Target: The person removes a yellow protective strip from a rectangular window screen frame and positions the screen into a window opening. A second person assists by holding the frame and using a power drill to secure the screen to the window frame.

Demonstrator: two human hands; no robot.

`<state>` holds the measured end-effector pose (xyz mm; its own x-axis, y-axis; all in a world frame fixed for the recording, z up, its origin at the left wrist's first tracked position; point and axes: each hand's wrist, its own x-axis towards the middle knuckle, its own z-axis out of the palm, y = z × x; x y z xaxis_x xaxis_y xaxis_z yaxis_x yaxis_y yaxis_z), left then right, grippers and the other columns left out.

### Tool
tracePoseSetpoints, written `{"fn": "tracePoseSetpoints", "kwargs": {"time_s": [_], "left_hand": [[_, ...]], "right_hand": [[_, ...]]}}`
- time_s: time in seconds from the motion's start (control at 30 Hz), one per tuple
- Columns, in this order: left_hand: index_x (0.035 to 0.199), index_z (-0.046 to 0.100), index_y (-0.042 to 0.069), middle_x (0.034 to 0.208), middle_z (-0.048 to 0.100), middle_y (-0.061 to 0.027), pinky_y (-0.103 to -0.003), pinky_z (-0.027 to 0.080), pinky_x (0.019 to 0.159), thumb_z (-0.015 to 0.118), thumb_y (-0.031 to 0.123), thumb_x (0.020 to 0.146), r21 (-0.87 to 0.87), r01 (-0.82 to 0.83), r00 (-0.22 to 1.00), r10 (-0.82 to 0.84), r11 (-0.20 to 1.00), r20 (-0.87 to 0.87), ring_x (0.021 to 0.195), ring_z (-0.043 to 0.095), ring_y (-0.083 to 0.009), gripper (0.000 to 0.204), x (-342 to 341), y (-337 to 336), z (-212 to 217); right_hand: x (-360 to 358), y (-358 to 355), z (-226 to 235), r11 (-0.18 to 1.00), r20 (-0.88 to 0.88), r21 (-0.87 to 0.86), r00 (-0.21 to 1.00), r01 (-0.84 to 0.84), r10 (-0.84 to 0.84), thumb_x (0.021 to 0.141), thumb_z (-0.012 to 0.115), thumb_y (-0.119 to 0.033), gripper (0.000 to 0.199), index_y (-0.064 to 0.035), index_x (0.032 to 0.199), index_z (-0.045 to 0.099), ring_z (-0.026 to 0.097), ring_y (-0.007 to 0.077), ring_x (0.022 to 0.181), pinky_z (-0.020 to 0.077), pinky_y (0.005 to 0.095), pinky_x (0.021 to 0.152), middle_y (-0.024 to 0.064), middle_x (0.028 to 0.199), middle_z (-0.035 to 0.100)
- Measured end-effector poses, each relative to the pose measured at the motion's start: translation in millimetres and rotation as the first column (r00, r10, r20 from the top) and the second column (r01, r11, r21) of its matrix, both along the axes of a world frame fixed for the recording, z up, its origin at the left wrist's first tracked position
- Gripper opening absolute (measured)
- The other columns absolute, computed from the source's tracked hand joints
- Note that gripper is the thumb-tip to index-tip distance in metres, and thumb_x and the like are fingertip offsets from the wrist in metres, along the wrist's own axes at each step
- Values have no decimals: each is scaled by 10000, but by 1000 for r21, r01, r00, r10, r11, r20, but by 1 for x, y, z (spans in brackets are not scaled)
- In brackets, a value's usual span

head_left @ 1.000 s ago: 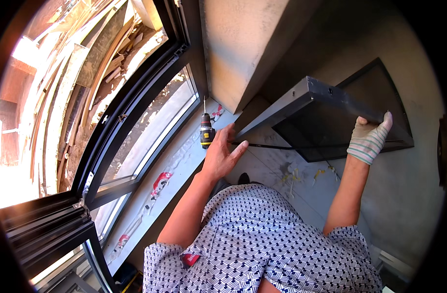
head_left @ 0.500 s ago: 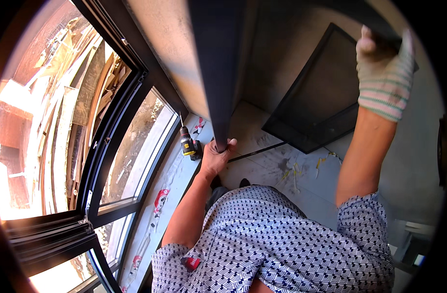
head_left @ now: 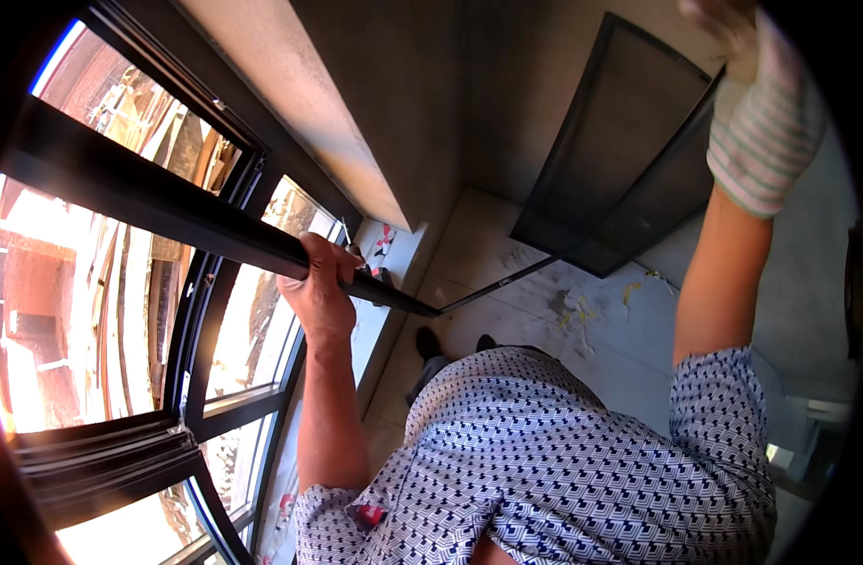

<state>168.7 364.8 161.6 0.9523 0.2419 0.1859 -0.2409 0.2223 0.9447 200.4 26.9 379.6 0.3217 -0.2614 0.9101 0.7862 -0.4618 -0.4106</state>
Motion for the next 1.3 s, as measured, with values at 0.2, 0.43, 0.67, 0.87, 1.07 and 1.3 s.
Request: {"fn": "tracePoseSetpoints", "kwargs": {"time_s": [0.2,0.43,0.67,0.87,1.07,1.3], "left_hand": [[761,509,88,615,456,-7,-333,471,618,664,483,1047,-10,-14,999,13,1000,-47,556,436,-122,511,3,23,61],[769,551,102,608,403,3,-326,448,637,590,654,1016,4,35,995,-35,999,-91,584,427,-136,607,11,49,110],[748,534,132,613,351,33,-310,423,634,508,683,1040,-68,90,994,-93,994,-48,571,361,-120,624,14,70,150],[769,551,125,607,350,42,-305,421,616,507,705,1029,-18,-12,1000,12,1000,16,562,354,-109,637,2,95,174],[840,598,87,620,394,38,-296,438,626,593,673,1006,-71,34,996,-28,997,80,570,398,-106,609,4,133,224],[981,618,79,656,505,15,-310,458,623,587,519,1074,-23,-127,981,129,992,142,595,495,-131,451,9,147,227]], "right_hand": [[-33,-180,-136,782,-274,-90,739,617,-615,921,811,-456,723,80,1349,583,689,288,1179,535,396,1063,191,1203,718],[-69,-295,-247,579,-551,-320,350,750,-757,917,721,-646,960,40,1526,438,510,346,1414,410,453,1199,227,1515,500],[-76,-367,-314,883,-708,-52,606,467,-362,993,577,-698,958,52,1566,412,460,277,1441,361,399,1213,185,1562,458],[-80,-286,-287,987,-834,157,530,-39,153,1054,461,-685,710,-6,1133,650,626,167,936,481,334,927,75,952,681],[-78,-268,-260,979,-755,139,624,-150,203,1077,439,-653,624,-76,862,533,545,153,677,503,325,721,35,704,524],[-79,-251,-240,985,-668,175,733,-9,126,1077,516,-590,553,-123,787,461,466,117,575,424,278,597,-2,633,435]]}}
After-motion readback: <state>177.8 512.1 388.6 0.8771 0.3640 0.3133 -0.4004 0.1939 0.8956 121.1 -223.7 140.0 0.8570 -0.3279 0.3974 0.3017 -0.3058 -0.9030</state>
